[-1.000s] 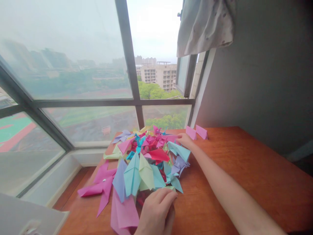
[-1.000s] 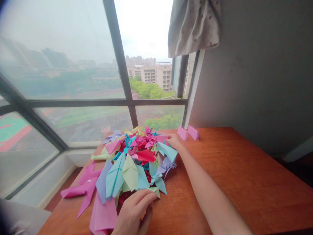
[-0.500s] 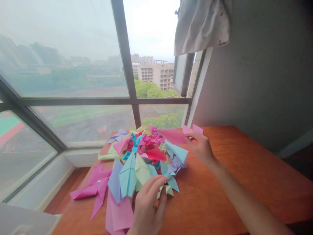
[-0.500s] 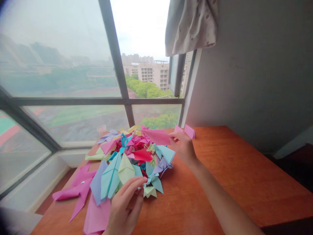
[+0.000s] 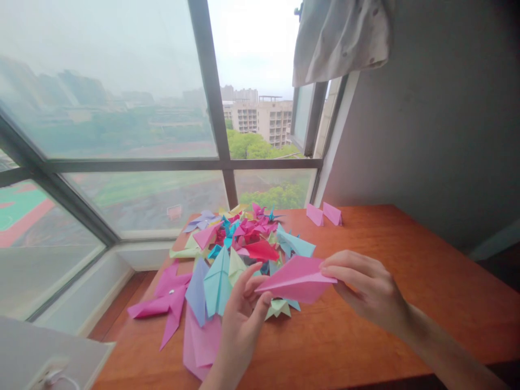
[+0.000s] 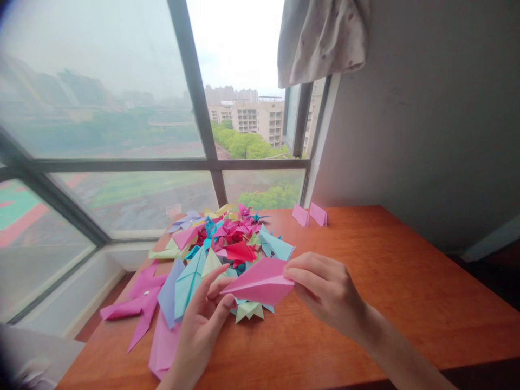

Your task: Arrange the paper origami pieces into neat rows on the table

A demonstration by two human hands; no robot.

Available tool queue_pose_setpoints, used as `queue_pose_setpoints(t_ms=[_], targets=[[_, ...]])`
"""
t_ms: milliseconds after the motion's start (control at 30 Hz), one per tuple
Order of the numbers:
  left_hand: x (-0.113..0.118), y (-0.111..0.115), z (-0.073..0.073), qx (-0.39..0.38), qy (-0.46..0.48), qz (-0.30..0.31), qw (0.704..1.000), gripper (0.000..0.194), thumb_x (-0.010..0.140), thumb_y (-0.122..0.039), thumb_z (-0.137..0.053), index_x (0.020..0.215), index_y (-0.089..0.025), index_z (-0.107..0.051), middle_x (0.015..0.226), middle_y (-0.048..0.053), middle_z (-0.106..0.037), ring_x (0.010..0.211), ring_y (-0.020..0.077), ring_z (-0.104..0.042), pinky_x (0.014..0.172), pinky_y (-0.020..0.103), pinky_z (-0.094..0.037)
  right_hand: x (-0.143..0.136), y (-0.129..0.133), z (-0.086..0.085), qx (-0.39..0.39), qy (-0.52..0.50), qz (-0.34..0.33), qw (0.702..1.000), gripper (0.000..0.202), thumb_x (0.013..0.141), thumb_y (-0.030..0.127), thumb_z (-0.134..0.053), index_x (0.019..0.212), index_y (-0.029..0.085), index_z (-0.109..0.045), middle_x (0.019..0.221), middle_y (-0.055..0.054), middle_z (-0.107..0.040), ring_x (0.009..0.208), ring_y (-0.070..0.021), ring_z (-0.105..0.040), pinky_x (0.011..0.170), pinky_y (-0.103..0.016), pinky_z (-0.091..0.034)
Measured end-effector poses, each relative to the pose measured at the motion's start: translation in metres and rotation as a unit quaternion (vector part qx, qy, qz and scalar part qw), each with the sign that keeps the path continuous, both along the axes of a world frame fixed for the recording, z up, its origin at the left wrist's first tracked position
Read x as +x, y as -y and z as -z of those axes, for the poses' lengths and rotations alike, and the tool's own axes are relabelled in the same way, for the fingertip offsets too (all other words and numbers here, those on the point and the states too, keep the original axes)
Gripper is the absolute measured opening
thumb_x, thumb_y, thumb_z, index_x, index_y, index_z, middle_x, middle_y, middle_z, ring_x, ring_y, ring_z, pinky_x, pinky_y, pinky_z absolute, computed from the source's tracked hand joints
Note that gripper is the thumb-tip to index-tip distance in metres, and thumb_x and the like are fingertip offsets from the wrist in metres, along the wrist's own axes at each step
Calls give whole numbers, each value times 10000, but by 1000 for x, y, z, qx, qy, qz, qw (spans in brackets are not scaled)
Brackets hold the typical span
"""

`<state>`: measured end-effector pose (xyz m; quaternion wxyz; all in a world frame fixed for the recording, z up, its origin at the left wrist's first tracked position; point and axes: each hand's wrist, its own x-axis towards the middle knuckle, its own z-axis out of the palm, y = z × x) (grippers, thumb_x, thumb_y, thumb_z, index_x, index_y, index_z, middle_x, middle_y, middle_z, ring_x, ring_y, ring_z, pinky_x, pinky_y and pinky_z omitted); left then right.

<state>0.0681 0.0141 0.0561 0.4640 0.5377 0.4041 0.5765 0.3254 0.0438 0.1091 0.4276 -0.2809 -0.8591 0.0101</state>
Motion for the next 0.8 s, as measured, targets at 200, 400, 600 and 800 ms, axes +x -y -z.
queue_pose_setpoints(t_ms=[200, 400, 600, 800], targets=[[3, -1, -3, -5, -22, 10, 1000, 229, 839, -374, -704, 857, -148, -735, 751, 35, -701, 622, 123, -627, 561, 193, -522, -1, 2, 2, -30, 2, -5, 1000, 283, 862, 76, -580, 1065, 255, -665, 966, -39, -715, 883, -161, -680, 763, -259, -545], [1, 0, 8, -5, -52, 6, 999, 189, 822, -322, -709, 883, -144, -724, 751, 35, -702, 666, 148, -661, 578, 193, -541, -2, 3, 7, -58, 1, 2, 998, 247, 898, 89, -546, 1071, 238, -640, 995, -50, -699, 899, -154, -663, 786, -261, -536], [0, 3, 17, 85, -159, -25, 983, 103, 859, -167, -627, 908, -183, -716, 845, 43, -722, 759, 160, -690, 682, 215, -555, -16, 14, 1, -62, 85, 14, 994, 160, 933, 146, -517, 1014, 207, -640, 965, -60, -687, 861, -165, -630, 766, -282, -500], [15, 13, 3, 179, -237, -4, 955, 161, 858, -77, -602, 907, -196, -699, 852, 31, -720, 769, 135, -683, 711, 197, -545, -53, 28, 4, -24, 181, 25, 983, 173, 962, 169, -493, 820, 188, -591, 779, -24, -635, 735, -164, -578, 673, -291, -423]])
